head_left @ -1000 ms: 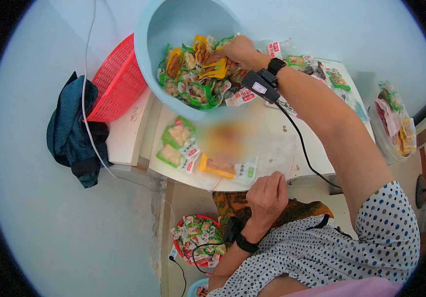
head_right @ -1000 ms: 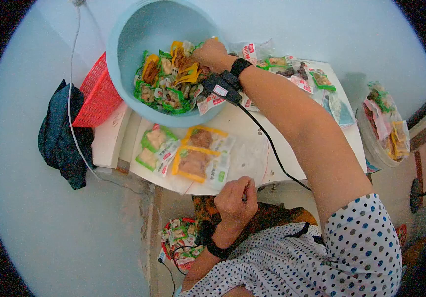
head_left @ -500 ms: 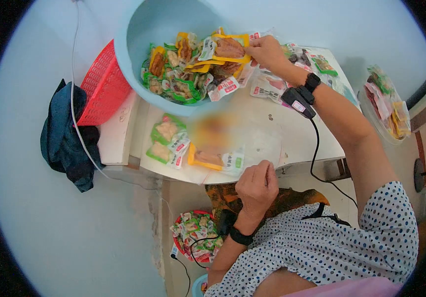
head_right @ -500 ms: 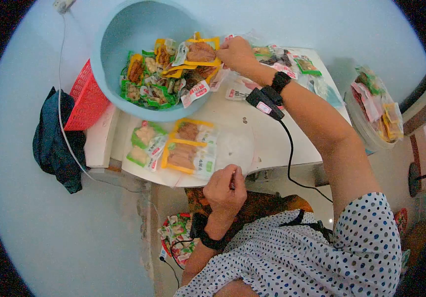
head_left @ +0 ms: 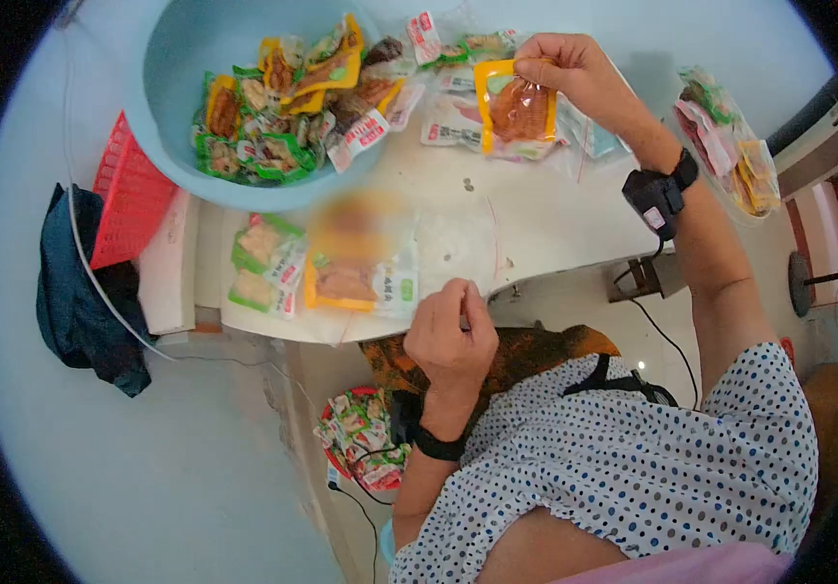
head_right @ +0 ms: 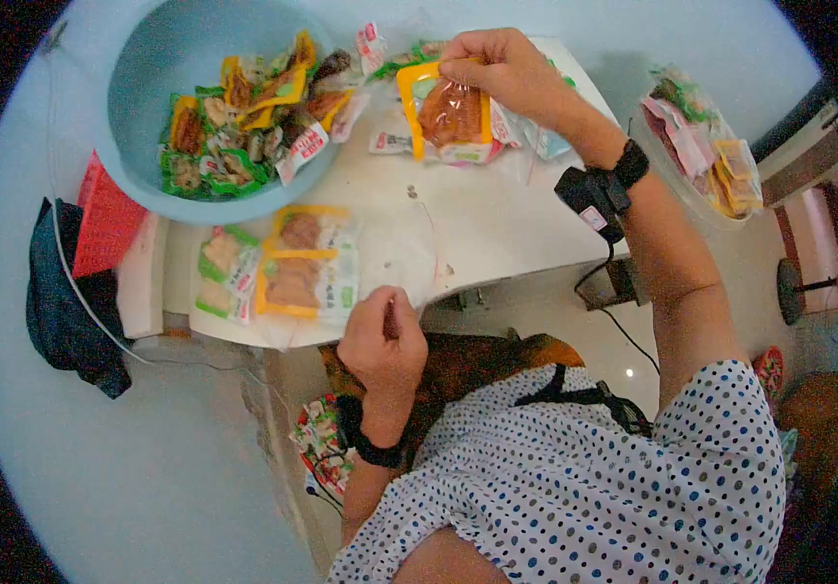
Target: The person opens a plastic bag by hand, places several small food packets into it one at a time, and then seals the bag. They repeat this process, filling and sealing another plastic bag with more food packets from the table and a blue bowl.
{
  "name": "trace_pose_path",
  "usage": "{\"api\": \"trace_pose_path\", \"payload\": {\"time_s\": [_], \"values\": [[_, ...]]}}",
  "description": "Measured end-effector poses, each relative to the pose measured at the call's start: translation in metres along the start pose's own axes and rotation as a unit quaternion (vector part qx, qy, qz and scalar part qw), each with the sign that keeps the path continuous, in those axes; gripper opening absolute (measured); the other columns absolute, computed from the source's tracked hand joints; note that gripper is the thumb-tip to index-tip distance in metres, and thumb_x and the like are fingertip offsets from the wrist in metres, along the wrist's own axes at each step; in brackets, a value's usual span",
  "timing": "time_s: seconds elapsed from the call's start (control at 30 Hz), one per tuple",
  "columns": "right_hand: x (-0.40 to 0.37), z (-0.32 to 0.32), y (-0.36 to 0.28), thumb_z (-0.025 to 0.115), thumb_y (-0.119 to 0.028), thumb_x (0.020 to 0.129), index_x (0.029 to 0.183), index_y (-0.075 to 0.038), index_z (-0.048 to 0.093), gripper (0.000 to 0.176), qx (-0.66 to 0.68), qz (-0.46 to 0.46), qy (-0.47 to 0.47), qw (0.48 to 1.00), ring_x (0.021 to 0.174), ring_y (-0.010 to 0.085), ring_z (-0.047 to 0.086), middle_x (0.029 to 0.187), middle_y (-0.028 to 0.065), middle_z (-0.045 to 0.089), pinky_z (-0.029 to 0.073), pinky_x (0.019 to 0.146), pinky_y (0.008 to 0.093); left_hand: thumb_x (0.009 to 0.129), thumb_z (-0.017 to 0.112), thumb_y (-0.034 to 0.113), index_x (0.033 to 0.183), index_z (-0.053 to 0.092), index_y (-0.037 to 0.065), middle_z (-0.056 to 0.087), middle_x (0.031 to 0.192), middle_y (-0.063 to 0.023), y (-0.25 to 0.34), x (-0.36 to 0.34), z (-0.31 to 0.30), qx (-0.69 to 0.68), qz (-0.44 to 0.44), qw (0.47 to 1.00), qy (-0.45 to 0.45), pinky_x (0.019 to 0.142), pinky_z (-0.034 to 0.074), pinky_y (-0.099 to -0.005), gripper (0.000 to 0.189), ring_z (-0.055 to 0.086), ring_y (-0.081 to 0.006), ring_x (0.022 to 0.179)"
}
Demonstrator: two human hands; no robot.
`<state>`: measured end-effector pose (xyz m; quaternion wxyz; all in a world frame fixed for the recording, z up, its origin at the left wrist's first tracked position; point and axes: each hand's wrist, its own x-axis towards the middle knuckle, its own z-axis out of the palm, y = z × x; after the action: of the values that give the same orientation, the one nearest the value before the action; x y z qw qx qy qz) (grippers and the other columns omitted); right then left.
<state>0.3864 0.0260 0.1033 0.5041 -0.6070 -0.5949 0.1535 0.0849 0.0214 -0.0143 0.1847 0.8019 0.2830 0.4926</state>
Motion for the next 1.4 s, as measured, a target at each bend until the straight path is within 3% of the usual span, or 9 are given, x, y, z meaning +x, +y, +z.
{"api": "trace_pose_path", "payload": {"time_s": [0.17, 0.43, 0.53, 0.63, 0.67, 0.83, 1.03, 1.23, 1.4], "values": [[-0.015, 0.007, -0.011, 0.061, -0.013, 0.092, 0.092, 0.001, 0.064, 0.014, -0.240, -0.139, -0.124, 0.953, 0.070, 0.0101, 0.060, 0.079, 0.0025, 0.066, 0.050, 0.066, 0.0249, 0.083, 0.067, 0.002, 0.088, 0.064, 0.001, 0.064, 0.075, -0.0117, 0.000, 0.002, 0.002, 0.001, 0.005, 1.000, 0.011, 0.054, 0.049, -0.0317, 0.006, 0.061, -0.0236, 0.059], [-0.032, 0.042, 0.004, 0.061, -0.008, 0.091, 0.094, 0.001, 0.064, 0.010, -0.177, -0.060, -0.119, 0.975, 0.072, 0.0126, 0.064, 0.081, 0.0032, 0.067, 0.052, 0.070, 0.0260, 0.083, 0.067, 0.001, 0.090, 0.065, 0.001, 0.065, 0.076, -0.0116, 0.002, 0.001, -0.001, 0.008, -0.014, 1.000, 0.000, 0.056, 0.051, -0.0297, 0.007, 0.063, -0.0222, 0.061], [-0.043, 0.041, -0.029, 0.061, -0.008, 0.092, 0.091, 0.002, 0.063, 0.010, -0.099, 0.056, -0.170, 0.979, 0.069, 0.0125, 0.066, 0.079, 0.0040, 0.067, 0.053, 0.064, 0.0279, 0.082, 0.068, 0.001, 0.094, 0.064, 0.002, 0.065, 0.079, -0.0108, 0.002, 0.002, -0.002, 0.012, -0.021, 1.000, -0.017, 0.057, 0.051, -0.0301, 0.012, 0.063, -0.0219, 0.062], [-0.056, 0.042, -0.047, 0.059, -0.010, 0.091, 0.085, -0.001, 0.061, 0.011, -0.100, -0.031, -0.151, 0.983, 0.049, 0.0136, 0.062, 0.059, 0.0064, 0.062, 0.050, 0.052, 0.0273, 0.080, 0.070, 0.004, 0.101, 0.063, 0.003, 0.065, 0.092, -0.0126, 0.008, 0.005, -0.004, 0.015, -0.046, 0.999, -0.021, 0.068, 0.052, -0.0333, 0.022, 0.064, -0.0255, 0.078], [-0.058, 0.039, -0.046, 0.059, -0.009, 0.090, 0.085, -0.002, 0.060, 0.009, -0.169, -0.112, -0.156, 0.967, 0.051, 0.0158, 0.063, 0.059, 0.0074, 0.062, 0.050, 0.053, 0.0288, 0.078, 0.071, 0.005, 0.102, 0.063, 0.003, 0.064, 0.098, -0.0132, 0.010, 0.008, -0.004, 0.011, -0.023, 1.000, -0.014, 0.073, 0.051, -0.0354, 0.025, 0.062, -0.0273, 0.084], [-0.080, 0.044, -0.080, 0.062, -0.009, 0.086, 0.086, -0.003, 0.061, 0.005, -0.123, -0.087, -0.228, 0.962, 0.059, 0.0244, 0.065, 0.064, 0.0096, 0.062, 0.050, 0.056, 0.0334, 0.072, 0.077, 0.013, 0.106, 0.063, 0.004, 0.059, 0.115, -0.0157, 0.018, 0.022, -0.008, -0.026, 0.045, 0.999, -0.012, 0.094, 0.043, -0.0441, 0.037, 0.055, -0.0358, 0.107], [-0.094, 0.063, -0.077, 0.067, -0.009, 0.082, 0.091, -0.005, 0.064, 0.010, -0.084, -0.047, -0.229, 0.969, 0.067, 0.0263, 0.066, 0.075, 0.0106, 0.065, 0.051, 0.062, 0.0322, 0.070, 0.075, 0.011, 0.090, 0.066, 0.004, 0.061, 0.109, -0.0123, 0.024, 0.023, -0.007, -0.061, 0.072, 0.995, -0.032, 0.090, 0.042, -0.0437, 0.023, 0.055, -0.0341, 0.107], [-0.102, 0.059, -0.080, 0.075, -0.014, 0.080, 0.092, -0.002, 0.066, 0.019, 0.023, 0.074, -0.206, 0.976, 0.075, 0.0138, 0.064, 0.082, 0.0061, 0.068, 0.050, 0.070, 0.0269, 0.075, 0.073, 0.004, 0.087, 0.067, 0.004, 0.067, 0.089, -0.0099, 0.030, 0.024, -0.013, -0.128, 0.016, 0.992, -0.016, 0.089, 0.047, -0.0394, 0.013, 0.063, -0.0306, 0.090], [-0.124, 0.043, -0.052, 0.080, -0.013, 0.076, 0.094, -0.001, 0.068, 0.025, 0.043, 0.090, -0.275, 0.956, 0.083, 0.0103, 0.062, 0.087, 0.0054, 0.069, 0.049, 0.078, 0.0258, 0.082, 0.070, 0.005, 0.088, 0.066, 0.003, 0.066, 0.082, -0.0093, 0.032, 0.020, -0.013, -0.191, -0.043, 0.979, 0.057, 0.081, 0.049, -0.0384, 0.008, 0.063, -0.0271, 0.078]]}}
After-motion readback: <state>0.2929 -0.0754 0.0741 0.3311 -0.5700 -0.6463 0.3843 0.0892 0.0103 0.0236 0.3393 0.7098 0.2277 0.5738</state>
